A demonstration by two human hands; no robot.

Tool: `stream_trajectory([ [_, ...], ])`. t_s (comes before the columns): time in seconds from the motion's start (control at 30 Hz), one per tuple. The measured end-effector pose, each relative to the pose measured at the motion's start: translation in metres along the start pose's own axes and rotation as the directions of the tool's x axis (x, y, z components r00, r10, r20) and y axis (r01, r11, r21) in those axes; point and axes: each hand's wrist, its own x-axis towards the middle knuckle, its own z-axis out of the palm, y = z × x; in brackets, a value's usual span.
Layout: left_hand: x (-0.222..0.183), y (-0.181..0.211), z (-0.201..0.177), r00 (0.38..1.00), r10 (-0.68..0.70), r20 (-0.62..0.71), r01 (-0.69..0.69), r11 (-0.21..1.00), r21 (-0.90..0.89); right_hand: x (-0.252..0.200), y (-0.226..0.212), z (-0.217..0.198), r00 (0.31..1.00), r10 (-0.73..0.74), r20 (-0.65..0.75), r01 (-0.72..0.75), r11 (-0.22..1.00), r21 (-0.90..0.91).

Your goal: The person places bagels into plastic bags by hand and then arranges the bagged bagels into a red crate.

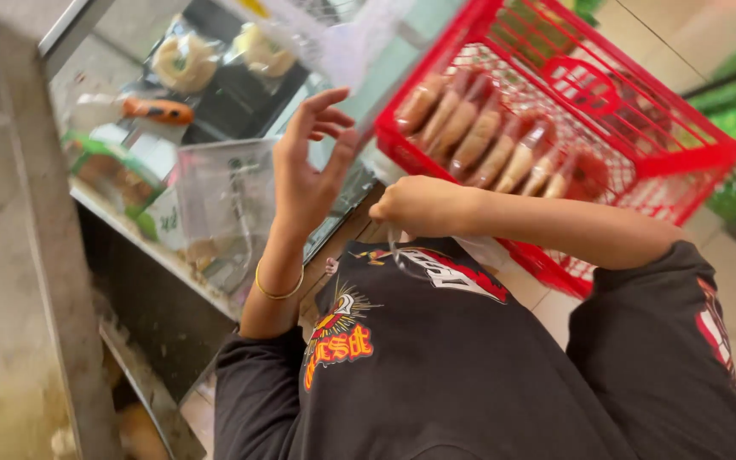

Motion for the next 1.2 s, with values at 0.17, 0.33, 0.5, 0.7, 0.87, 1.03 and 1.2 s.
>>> stream_trajectory([
  [0.17,-0.063,-0.002,-0.066,0.942,-0.091,-0.323,0.117,0.991,0.064,0.051,-0.018,0.004,0.888,-0.449,-0.102,0.434,0.890,-0.139],
  [0.33,-0.116,-0.008,-0.100,0.876,-0.128,-0.465,0.186,0.979,0.081,0.053,-0.008,-0.006,0.972,-0.194,0.135,0.210,0.971,-0.116],
  [0.5,-0.145,-0.022,-0.114,0.844,-0.222,-0.488,0.306,0.947,0.098,0.038,0.012,0.013,0.982,-0.186,-0.035,0.182,0.978,-0.102],
  [0.7,-0.154,-0.066,-0.108,0.833,-0.303,-0.463,0.419,0.892,0.170,-0.001,0.030,0.030,0.993,-0.066,-0.102,0.060,0.996,-0.069],
  [0.87,-0.150,-0.116,-0.072,0.905,-0.281,-0.319,0.424,0.656,0.624,-0.032,0.029,0.042,0.998,-0.042,-0.050,0.037,0.995,-0.090],
  [1.03,-0.143,-0.147,-0.052,0.856,-0.379,-0.351,0.511,0.517,0.687,0.000,0.008,0.013,0.998,-0.052,-0.030,0.048,0.990,-0.132],
  [1.2,-0.160,-0.152,-0.046,0.856,-0.376,-0.354,0.512,0.519,0.685,0.109,-0.025,-0.034,0.993,-0.092,-0.071,0.066,0.947,-0.314],
])
